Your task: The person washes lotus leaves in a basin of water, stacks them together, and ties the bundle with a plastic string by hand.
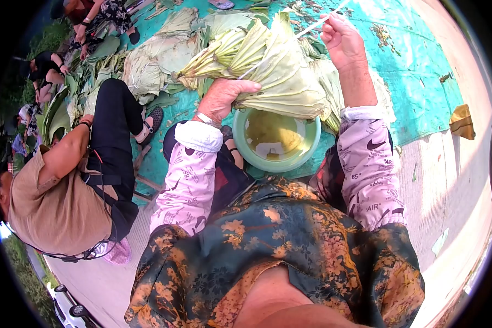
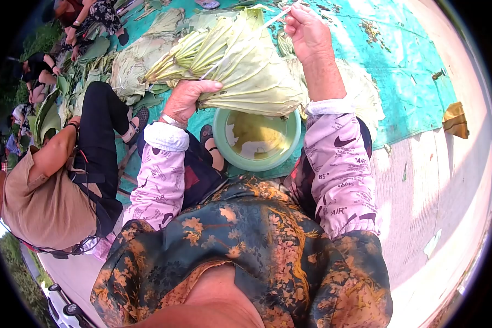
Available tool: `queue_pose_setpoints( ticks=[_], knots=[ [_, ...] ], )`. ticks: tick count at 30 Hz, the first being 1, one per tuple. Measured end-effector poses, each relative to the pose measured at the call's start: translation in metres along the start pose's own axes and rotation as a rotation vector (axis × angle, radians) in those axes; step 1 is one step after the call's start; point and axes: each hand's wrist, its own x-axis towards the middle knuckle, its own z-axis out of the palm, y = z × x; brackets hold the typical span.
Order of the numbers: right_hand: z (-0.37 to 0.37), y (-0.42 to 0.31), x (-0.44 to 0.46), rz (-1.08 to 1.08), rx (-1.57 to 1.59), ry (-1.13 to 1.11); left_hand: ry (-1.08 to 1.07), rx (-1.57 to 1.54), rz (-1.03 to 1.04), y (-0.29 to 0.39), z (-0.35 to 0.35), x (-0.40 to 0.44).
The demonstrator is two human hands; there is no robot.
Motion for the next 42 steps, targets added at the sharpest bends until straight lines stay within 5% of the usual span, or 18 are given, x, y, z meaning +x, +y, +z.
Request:
queue_pose_setpoints(
  ticks=[5,9,12,25,34,42],
  knots=[
    [0.042,-0.005,-0.026,-0.036,-0.554,0.160,0.036,-0.039,-0.056,0.000,0.000,0.000],
    [0.039,0.001,-0.027,0.119,-0.759,-0.008,0.042,-0.069,-0.057,0.004,0.000,0.001],
    [0.034,0.012,-0.027,-0.015,-0.971,-0.064,0.048,-0.087,-0.051,0.003,-0.003,0.003],
    [0.044,0.028,-0.036,-0.229,-1.107,-0.266,0.135,-0.165,-0.070,0.005,-0.014,0.007],
    [0.089,0.026,-0.067,0.209,-0.847,-0.541,0.169,-0.201,-0.043,0.007,-0.013,0.004],
    [0.091,0.048,-0.077,-0.078,-1.161,-0.550,0.164,-0.274,-0.070,0.002,-0.016,0.009]
  ],
)
